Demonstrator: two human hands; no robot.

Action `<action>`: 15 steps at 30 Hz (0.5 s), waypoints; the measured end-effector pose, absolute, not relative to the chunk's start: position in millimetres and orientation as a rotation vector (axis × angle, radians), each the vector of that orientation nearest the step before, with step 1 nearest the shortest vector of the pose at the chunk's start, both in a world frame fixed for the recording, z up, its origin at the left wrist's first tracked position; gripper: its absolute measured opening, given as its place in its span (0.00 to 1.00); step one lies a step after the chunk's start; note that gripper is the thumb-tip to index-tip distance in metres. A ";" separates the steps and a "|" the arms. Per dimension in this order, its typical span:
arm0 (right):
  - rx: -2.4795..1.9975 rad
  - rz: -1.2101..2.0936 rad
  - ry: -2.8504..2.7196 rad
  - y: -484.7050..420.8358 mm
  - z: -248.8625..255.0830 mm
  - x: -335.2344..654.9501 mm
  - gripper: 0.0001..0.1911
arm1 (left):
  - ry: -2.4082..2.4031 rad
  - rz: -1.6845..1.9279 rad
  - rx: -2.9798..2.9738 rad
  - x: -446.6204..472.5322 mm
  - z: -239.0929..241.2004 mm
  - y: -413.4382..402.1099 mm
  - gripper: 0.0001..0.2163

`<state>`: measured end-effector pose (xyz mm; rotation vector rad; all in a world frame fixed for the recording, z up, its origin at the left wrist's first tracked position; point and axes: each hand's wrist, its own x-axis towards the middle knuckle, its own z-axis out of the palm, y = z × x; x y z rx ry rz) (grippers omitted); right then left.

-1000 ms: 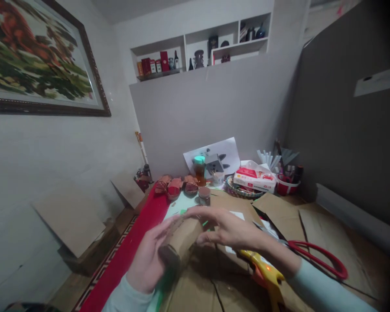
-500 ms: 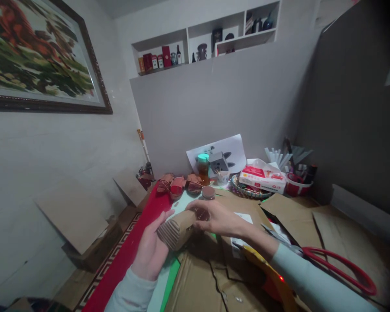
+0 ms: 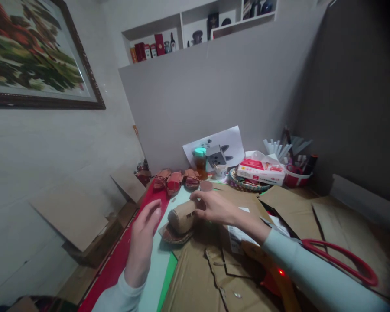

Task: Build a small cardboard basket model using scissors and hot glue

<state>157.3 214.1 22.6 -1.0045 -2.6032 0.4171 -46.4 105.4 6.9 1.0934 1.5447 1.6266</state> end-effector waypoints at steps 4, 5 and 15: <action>-0.999 0.396 -2.639 215.7 17.0 156.8 0.14 | 1.653 1.430 1.379 -42.0 5.2 105.6 0.27; -1.001 0.393 -2.644 215.7 16.3 156.9 0.14 | 1.676 1.379 1.436 -40.3 4.6 105.0 0.28; -1.010 0.390 -2.640 215.3 15.0 157.0 0.15 | 1.900 1.099 1.765 -35.1 -16.7 111.6 0.33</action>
